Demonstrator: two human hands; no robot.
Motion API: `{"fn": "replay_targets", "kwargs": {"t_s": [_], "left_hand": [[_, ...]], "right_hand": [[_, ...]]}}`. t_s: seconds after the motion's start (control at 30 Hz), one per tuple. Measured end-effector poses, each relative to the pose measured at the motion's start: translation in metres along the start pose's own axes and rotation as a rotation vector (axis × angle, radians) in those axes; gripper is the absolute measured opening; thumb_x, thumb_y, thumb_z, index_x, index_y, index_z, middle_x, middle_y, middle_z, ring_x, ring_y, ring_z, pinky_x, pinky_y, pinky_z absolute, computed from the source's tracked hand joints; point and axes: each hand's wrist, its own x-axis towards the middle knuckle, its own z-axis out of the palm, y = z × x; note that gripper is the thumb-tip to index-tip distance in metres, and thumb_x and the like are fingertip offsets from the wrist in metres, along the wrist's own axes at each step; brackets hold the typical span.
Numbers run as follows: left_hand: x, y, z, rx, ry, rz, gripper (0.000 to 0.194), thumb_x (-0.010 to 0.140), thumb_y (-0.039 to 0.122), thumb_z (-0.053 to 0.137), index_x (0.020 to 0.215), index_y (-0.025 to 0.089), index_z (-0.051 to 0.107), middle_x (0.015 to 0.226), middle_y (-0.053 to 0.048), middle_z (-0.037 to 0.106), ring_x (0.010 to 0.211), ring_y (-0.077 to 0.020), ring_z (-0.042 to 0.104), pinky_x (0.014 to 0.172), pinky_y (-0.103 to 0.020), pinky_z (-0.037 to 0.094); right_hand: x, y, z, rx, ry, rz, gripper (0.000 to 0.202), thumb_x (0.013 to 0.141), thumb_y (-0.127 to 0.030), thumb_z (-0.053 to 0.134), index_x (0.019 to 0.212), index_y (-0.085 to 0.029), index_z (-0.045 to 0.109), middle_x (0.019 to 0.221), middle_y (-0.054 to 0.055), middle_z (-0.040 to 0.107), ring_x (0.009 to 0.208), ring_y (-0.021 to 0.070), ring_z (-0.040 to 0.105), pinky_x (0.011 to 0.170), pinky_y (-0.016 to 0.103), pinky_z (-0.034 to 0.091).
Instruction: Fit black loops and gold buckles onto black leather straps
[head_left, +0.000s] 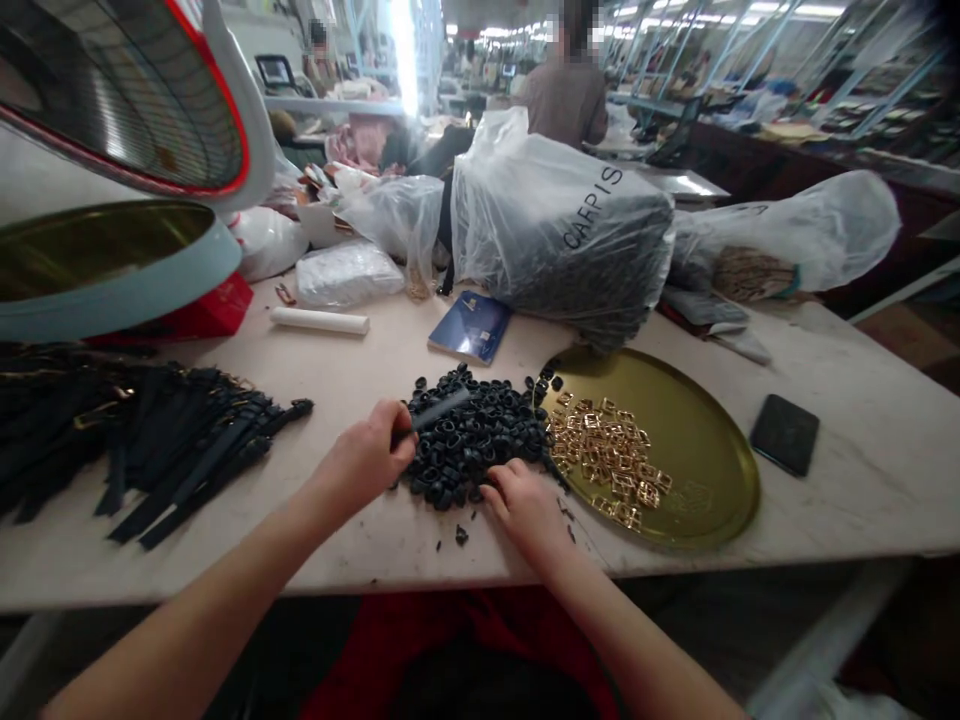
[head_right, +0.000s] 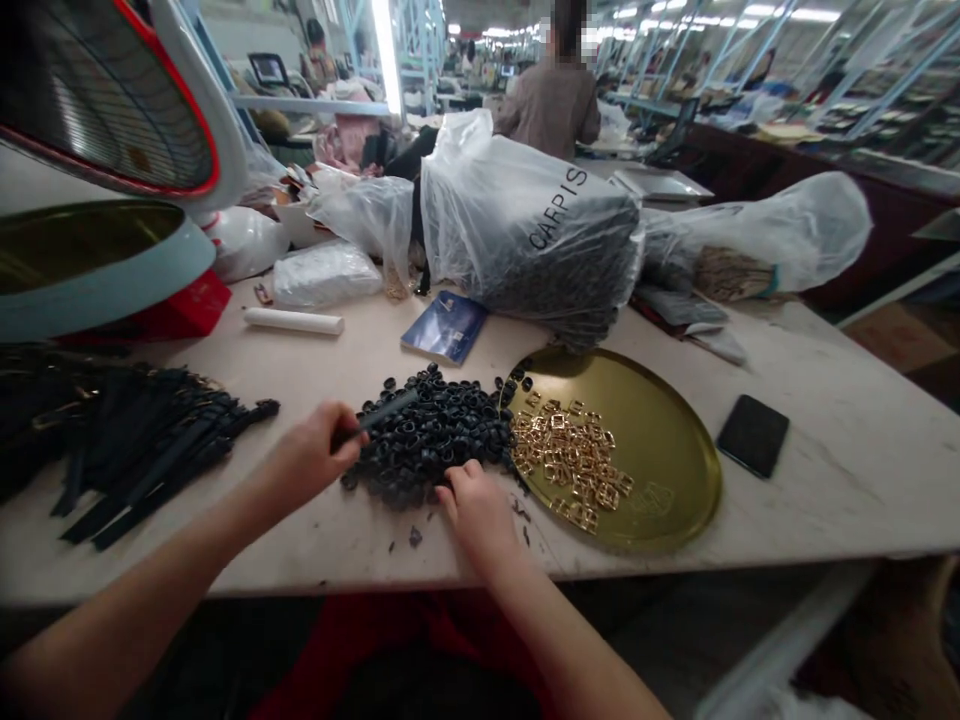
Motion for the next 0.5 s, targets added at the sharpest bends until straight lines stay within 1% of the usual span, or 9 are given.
{"fn": "replay_targets", "kwargs": {"t_s": [0.03, 0.1, 0.13, 0.2, 0.3, 0.37, 0.4, 0.43, 0.5], "left_hand": [[-0.021, 0.004, 0.005, -0.072, -0.071, 0.010, 0.006, 0.073, 0.022, 0.047, 0.078, 0.020, 0.045, 0.060, 0.005, 0.046, 0.054, -0.0123, 0.046, 0.055, -0.023, 0.034], [-0.058, 0.011, 0.019, -0.206, -0.189, -0.039, 0.005, 0.072, 0.022, 0.047, 0.071, 0.020, 0.042, 0.059, 0.006, 0.044, 0.056, -0.0122, 0.045, 0.054, -0.023, 0.034], [-0.073, 0.014, 0.026, -0.268, -0.214, -0.065, 0.008, 0.072, 0.025, 0.048, 0.069, 0.020, 0.042, 0.060, 0.005, 0.045, 0.058, -0.0125, 0.045, 0.055, -0.023, 0.035], [-0.097, 0.019, 0.038, -0.403, -0.205, -0.114, 0.010, 0.074, 0.028, 0.047, 0.069, 0.020, 0.044, 0.063, 0.005, 0.047, 0.061, -0.0131, 0.047, 0.058, -0.024, 0.038], [-0.119, 0.022, 0.048, -0.640, -0.189, -0.196, 0.009, 0.077, 0.027, 0.045, 0.078, 0.019, 0.046, 0.067, 0.004, 0.049, 0.058, -0.0116, 0.048, 0.056, -0.024, 0.040], [-0.127, 0.024, 0.051, -0.783, -0.201, -0.259, 0.016, 0.076, 0.028, 0.048, 0.088, 0.018, 0.045, 0.067, 0.005, 0.049, 0.052, -0.0099, 0.048, 0.052, -0.022, 0.041], [-0.130, 0.025, 0.051, -0.834, -0.207, -0.279, 0.021, 0.075, 0.028, 0.049, 0.092, 0.017, 0.044, 0.066, 0.006, 0.048, 0.051, -0.0092, 0.047, 0.050, -0.022, 0.040], [-0.133, 0.025, 0.051, -0.870, -0.215, -0.287, 0.025, 0.075, 0.029, 0.050, 0.096, 0.016, 0.044, 0.066, 0.006, 0.048, 0.050, -0.0088, 0.047, 0.050, -0.021, 0.040], [-0.136, 0.027, 0.050, -0.912, -0.254, -0.285, 0.030, 0.076, 0.029, 0.050, 0.102, 0.015, 0.045, 0.064, 0.006, 0.047, 0.049, -0.0081, 0.046, 0.049, -0.020, 0.038]], "right_hand": [[0.003, -0.003, 0.001, -0.035, -0.012, 0.003, 0.012, 0.082, -0.022, 0.048, 0.087, -0.018, 0.059, 0.088, 0.008, 0.057, 0.076, 0.0191, 0.055, 0.068, 0.030, 0.041], [0.004, -0.005, 0.003, -0.049, -0.018, -0.002, 0.008, 0.080, -0.018, 0.051, 0.083, -0.018, 0.058, 0.087, 0.008, 0.056, 0.075, 0.0191, 0.055, 0.068, 0.029, 0.040], [0.004, -0.005, 0.004, -0.035, -0.015, -0.012, 0.007, 0.078, -0.016, 0.052, 0.082, -0.018, 0.057, 0.086, 0.007, 0.056, 0.076, 0.0191, 0.054, 0.069, 0.029, 0.040], [0.001, -0.002, 0.005, -0.001, -0.010, -0.033, 0.007, 0.076, -0.014, 0.053, 0.081, -0.018, 0.056, 0.084, 0.006, 0.056, 0.078, 0.0191, 0.054, 0.070, 0.029, 0.039], [-0.005, 0.003, 0.005, 0.016, 0.005, -0.030, 0.009, 0.075, -0.013, 0.053, 0.082, -0.018, 0.054, 0.082, 0.005, 0.056, 0.079, 0.0190, 0.053, 0.072, 0.030, 0.039], [-0.010, 0.006, 0.002, 0.024, 0.019, -0.012, 0.005, 0.074, -0.014, 0.053, 0.078, -0.018, 0.054, 0.080, 0.005, 0.056, 0.077, 0.0188, 0.052, 0.071, 0.031, 0.039], [-0.012, 0.008, 0.000, 0.020, 0.030, -0.006, 0.002, 0.074, -0.015, 0.054, 0.075, -0.018, 0.053, 0.078, 0.004, 0.056, 0.075, 0.0185, 0.052, 0.070, 0.031, 0.039], [-0.015, 0.009, -0.002, 0.029, 0.035, 0.006, 0.004, 0.074, -0.018, 0.055, 0.071, -0.018, 0.052, 0.074, 0.004, 0.055, 0.072, 0.0180, 0.052, 0.067, 0.030, 0.039], [-0.024, 0.012, -0.007, 0.151, 0.002, 0.064, 0.013, 0.073, -0.027, 0.059, 0.067, -0.017, 0.051, 0.067, 0.001, 0.054, 0.064, 0.0160, 0.051, 0.062, 0.029, 0.039]]}}
